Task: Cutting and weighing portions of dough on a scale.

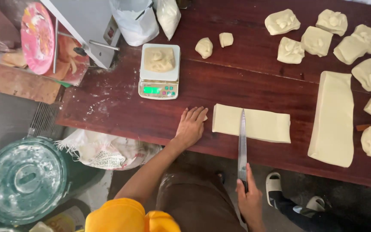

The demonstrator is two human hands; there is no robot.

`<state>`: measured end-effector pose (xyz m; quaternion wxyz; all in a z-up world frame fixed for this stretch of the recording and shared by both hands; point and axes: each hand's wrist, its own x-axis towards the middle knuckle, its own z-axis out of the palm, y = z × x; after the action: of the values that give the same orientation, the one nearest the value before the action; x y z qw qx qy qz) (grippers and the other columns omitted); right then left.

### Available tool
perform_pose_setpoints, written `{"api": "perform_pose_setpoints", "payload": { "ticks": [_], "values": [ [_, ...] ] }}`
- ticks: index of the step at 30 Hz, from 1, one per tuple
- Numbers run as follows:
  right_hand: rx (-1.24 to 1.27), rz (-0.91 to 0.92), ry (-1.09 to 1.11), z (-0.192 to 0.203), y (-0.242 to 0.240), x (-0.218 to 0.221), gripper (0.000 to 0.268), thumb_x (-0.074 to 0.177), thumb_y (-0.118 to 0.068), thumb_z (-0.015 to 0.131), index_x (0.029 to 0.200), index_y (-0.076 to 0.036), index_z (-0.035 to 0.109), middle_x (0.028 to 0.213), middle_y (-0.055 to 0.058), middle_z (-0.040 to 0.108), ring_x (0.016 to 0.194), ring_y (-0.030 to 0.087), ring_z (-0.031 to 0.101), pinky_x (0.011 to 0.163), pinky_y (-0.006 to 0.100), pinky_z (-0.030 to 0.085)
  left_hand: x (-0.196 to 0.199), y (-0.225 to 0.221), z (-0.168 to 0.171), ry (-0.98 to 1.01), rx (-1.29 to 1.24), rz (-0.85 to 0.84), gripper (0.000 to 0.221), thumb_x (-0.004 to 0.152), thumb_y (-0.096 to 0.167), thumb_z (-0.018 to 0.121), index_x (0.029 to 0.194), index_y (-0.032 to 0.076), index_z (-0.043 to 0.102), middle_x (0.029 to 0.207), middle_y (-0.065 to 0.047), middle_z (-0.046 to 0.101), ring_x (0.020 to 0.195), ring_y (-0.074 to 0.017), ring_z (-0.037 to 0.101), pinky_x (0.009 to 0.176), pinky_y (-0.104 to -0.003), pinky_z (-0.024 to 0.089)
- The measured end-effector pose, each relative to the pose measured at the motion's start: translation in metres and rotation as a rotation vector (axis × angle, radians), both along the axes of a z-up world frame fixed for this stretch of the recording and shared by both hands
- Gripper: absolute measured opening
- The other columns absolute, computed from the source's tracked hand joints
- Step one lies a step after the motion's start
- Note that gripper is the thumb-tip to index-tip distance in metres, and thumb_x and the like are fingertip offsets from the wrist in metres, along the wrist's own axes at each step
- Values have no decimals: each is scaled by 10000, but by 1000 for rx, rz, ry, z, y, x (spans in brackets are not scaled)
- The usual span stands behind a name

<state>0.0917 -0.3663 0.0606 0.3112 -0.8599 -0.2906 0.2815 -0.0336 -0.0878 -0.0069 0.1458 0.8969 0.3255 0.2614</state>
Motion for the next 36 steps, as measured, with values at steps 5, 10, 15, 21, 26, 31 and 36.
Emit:
{"api": "perform_pose_setpoints", "payload": {
  "ticks": [5,10,15,21,26,31,36],
  "values": [
    [-36,24,5,-5,8,2,699,943,-158,595,1595,-246,361,678,112,700,612,231,701,609,387,544,-10,0,-6,-111,3,20,494,907,138,689,1390,93,593,1300,-97,639,1219,-298,594,1092,-480,438],
    [-45,-19,-14,-4,22,-9,728,924,-137,597,1599,-242,345,712,122,725,632,241,715,609,398,551,-8,14,8,-124,-126,11,455,896,236,771,1319,134,637,1172,-52,659,1069,-280,607,901,-448,453],
    [-96,-7,-213,15,38,-38,683,966,-174,642,1603,-223,401,786,227,650,602,357,625,609,436,540,-7,27,21,-139,-83,-44,636,703,356,830,1254,104,637,1172,-115,649,1020,-329,584,840,-467,430],
    [44,290,-313,23,78,-68,608,977,-165,631,1554,-194,442,1029,224,721,826,440,696,657,470,552,-15,44,0,-331,-308,-64,518,806,217,798,1267,59,623,1177,-118,638,1049,-330,581,886,-446,458],
    [-227,304,-380,23,96,-83,658,936,-146,620,1551,-261,416,885,196,739,711,426,686,623,525,519,-14,55,-7,-335,-305,-81,291,816,134,756,1087,63,677,1033,-102,644,976,-326,582,870,-452,481],
    [-201,347,-471,-11,145,-68,663,979,-178,613,1585,-245,353,751,200,697,656,429,657,614,547,498,-2,58,-16,-218,-269,-44,200,815,127,757,983,75,662,941,-107,639,929,-329,598,843,-454,493],
    [100,401,-472,-30,111,-46,662,981,-192,625,1588,-257,369,747,254,664,665,468,641,597,554,487,-12,52,-18,-387,-98,-22,153,840,122,736,926,77,618,967,-124,659,946,-357,626,935,-489,503]
  ]
}}
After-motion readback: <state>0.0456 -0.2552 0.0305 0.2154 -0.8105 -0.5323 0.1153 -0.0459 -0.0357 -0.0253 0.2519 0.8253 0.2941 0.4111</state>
